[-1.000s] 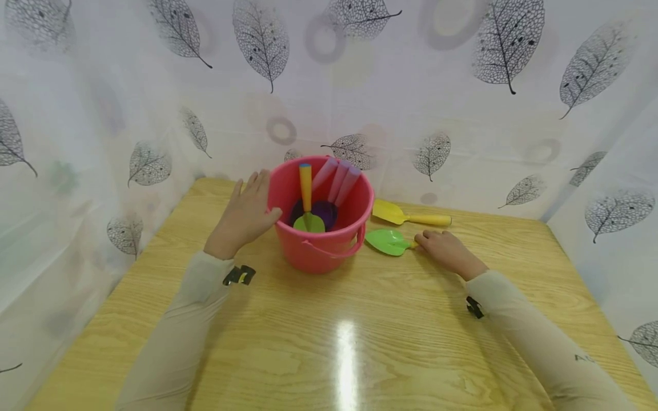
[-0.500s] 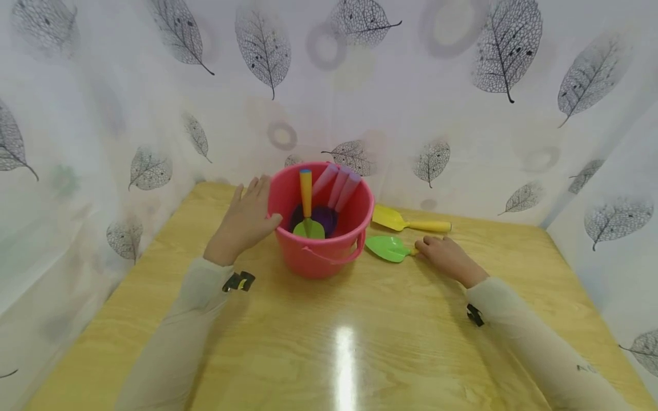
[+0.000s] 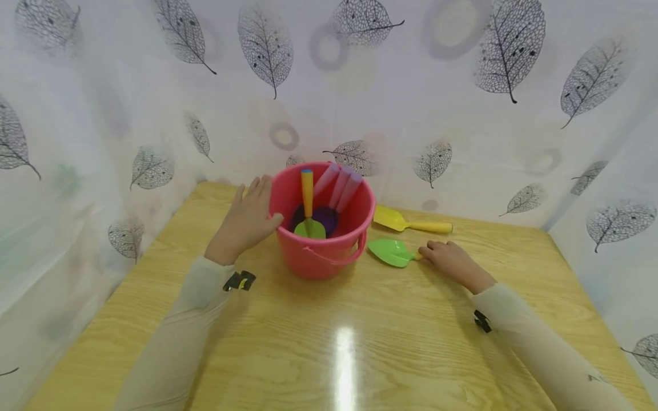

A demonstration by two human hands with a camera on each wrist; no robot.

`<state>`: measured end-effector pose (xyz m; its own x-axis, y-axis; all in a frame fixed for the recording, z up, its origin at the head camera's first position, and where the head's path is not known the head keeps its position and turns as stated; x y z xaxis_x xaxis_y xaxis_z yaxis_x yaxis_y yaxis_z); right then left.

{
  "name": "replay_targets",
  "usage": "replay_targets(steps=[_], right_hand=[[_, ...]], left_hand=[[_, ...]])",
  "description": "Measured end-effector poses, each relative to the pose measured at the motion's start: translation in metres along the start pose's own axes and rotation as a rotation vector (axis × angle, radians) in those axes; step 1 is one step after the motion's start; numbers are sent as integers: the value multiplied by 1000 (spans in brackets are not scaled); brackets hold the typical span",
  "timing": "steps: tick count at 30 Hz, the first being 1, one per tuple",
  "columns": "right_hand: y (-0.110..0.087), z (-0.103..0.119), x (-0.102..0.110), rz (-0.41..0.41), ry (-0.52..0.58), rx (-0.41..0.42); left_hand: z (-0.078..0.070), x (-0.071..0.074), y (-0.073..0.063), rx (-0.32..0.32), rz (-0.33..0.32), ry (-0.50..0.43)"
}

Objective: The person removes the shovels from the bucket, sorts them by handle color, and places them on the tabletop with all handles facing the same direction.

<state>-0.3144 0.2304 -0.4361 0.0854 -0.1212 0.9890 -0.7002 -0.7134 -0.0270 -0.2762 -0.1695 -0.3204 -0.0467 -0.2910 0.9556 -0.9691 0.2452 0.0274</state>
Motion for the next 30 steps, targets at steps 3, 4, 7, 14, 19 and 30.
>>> replay_targets(steps=[3, 4, 7, 14, 19, 30], right_hand=[[-2, 2, 1, -1, 4, 8], [-3, 3, 1, -1, 5, 10], [-5, 6, 2, 0, 8, 18], [-8, 11, 2, -14, 23, 24], [-8, 12, 3, -14, 12, 32], [-7, 15, 4, 14, -8, 28]], left_hand=[[0, 0, 0, 0, 1, 2], [0, 0, 0, 1, 2, 3], [0, 0, 0, 0, 4, 4], [0, 0, 0, 2, 3, 4], [0, 0, 0, 5, 7, 0], [0, 1, 0, 6, 10, -10]])
Point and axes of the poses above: each hand's wrist, its own y-axis towards the middle knuckle, its own x-axis out of the back of the hand, z = x × y, the point moved 5 cm from there along y, towards the middle knuckle, and after that the axes turned 6 degrees about z, right-handed, at the moved point
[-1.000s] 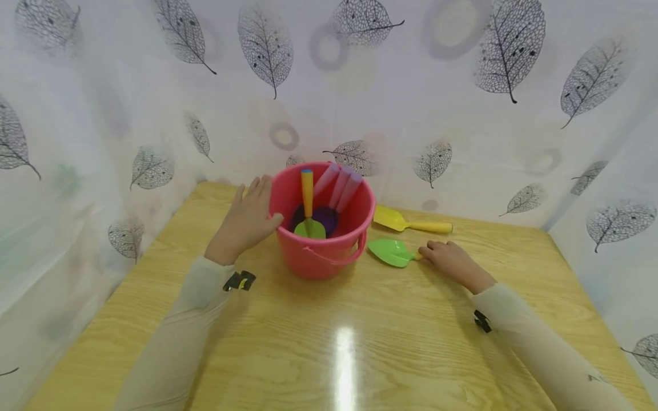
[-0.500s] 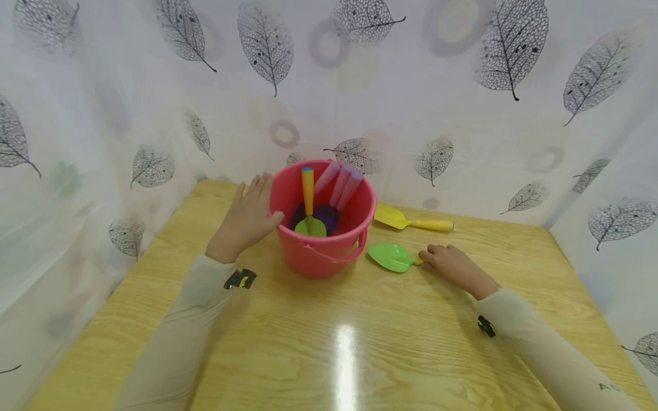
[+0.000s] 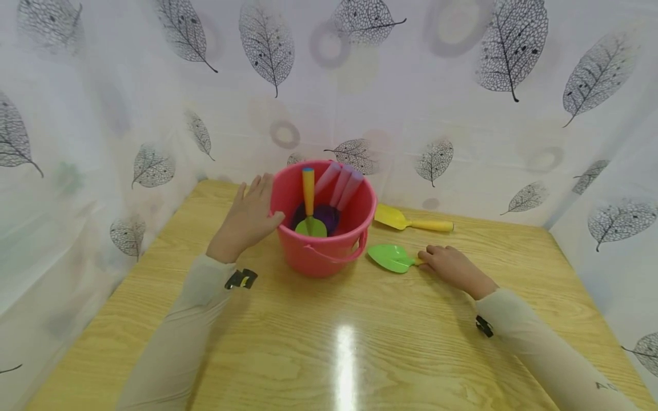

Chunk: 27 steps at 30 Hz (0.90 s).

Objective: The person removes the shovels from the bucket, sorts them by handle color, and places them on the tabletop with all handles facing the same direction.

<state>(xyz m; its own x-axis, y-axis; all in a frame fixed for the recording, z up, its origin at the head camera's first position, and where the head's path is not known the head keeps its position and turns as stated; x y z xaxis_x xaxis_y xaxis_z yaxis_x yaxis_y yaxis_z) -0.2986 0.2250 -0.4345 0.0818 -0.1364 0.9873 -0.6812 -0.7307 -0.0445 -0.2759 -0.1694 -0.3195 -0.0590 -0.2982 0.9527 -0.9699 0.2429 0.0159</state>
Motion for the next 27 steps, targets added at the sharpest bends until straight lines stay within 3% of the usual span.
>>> replay_targets(steps=[18, 27], right_hand=[[2, -1, -1, 20, 20, 1], [3, 0, 2, -38, -11, 25]], left_hand=[[0, 0, 0, 0, 0, 0], [0, 0, 0, 4, -12, -10]])
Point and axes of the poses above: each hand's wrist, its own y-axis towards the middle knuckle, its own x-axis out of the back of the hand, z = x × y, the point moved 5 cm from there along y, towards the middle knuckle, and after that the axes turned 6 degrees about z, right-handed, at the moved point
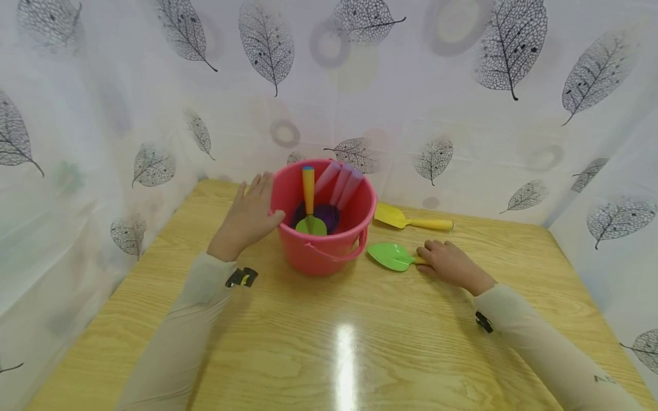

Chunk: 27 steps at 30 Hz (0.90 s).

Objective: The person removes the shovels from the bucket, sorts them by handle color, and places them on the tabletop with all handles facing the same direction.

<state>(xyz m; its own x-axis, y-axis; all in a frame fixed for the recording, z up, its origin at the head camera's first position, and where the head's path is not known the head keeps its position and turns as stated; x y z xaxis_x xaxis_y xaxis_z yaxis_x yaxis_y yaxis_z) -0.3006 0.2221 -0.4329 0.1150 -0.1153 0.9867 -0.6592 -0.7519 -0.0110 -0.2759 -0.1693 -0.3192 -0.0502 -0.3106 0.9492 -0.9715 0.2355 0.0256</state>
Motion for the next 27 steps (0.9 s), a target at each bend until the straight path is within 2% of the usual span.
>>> replay_targets(steps=[13, 21, 27], right_hand=[[3, -4, 8, -20, -71, 4], [2, -6, 20, -85, -61, 38], [2, -9, 30, -57, -49, 34]], left_hand=[[1, -1, 0, -2, 13, -3], [1, -1, 1, 0, 18, -2], [2, -1, 1, -1, 8, 1]])
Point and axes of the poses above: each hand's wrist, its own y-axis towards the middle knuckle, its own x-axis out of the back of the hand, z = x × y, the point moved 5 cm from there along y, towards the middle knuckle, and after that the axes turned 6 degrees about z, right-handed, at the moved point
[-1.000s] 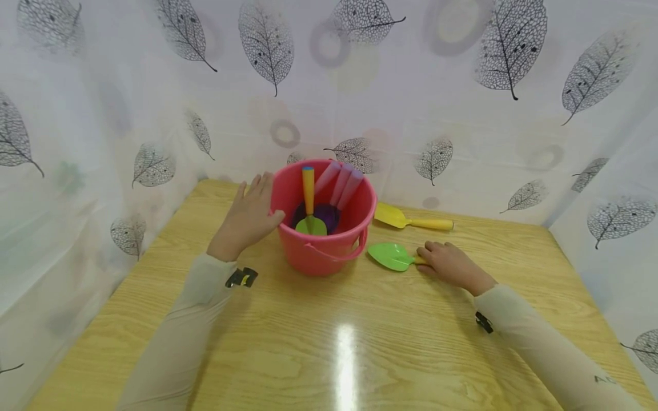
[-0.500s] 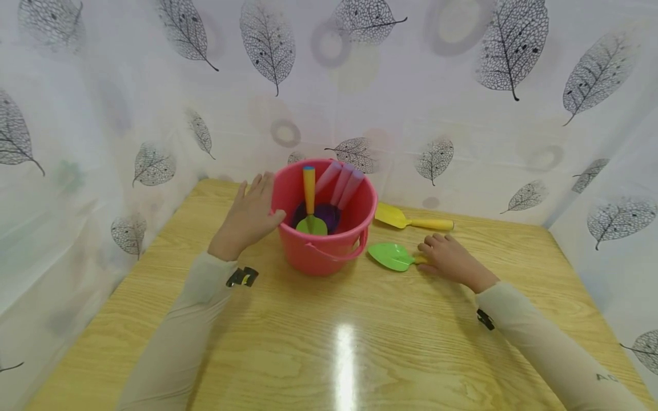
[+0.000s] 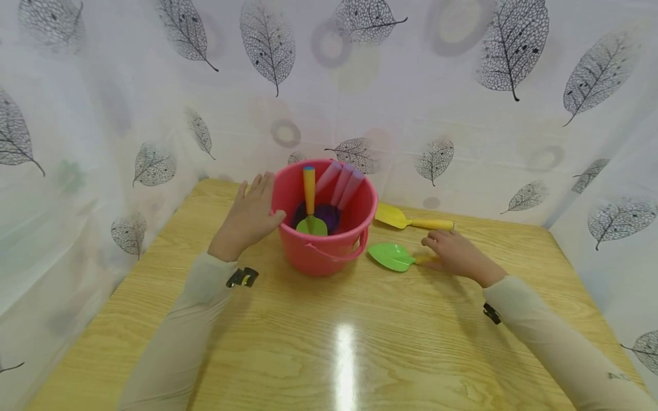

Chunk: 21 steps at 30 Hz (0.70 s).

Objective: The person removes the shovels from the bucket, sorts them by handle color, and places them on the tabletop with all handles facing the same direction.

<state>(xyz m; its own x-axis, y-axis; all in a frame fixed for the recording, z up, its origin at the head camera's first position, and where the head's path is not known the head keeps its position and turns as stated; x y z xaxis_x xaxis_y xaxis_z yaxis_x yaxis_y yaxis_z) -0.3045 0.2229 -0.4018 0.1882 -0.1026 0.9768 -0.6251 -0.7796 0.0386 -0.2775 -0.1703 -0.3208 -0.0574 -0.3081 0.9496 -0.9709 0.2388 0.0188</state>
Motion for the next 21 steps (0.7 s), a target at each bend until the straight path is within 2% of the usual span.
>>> replay_targets(steps=[4, 7, 16, 21], right_hand=[[0, -6, 8, 66, 5, -33], [0, -11, 17, 86, -21, -32], [4, -18, 53, 0, -114, 18], [8, -18, 68, 10, -130, 19]], left_hand=[[0, 0, 0, 0, -3, -1], [-1, 1, -1, -2, -4, 4], [-1, 1, -2, -2, -2, 5], [-2, 2, -2, -5, -2, 12]])
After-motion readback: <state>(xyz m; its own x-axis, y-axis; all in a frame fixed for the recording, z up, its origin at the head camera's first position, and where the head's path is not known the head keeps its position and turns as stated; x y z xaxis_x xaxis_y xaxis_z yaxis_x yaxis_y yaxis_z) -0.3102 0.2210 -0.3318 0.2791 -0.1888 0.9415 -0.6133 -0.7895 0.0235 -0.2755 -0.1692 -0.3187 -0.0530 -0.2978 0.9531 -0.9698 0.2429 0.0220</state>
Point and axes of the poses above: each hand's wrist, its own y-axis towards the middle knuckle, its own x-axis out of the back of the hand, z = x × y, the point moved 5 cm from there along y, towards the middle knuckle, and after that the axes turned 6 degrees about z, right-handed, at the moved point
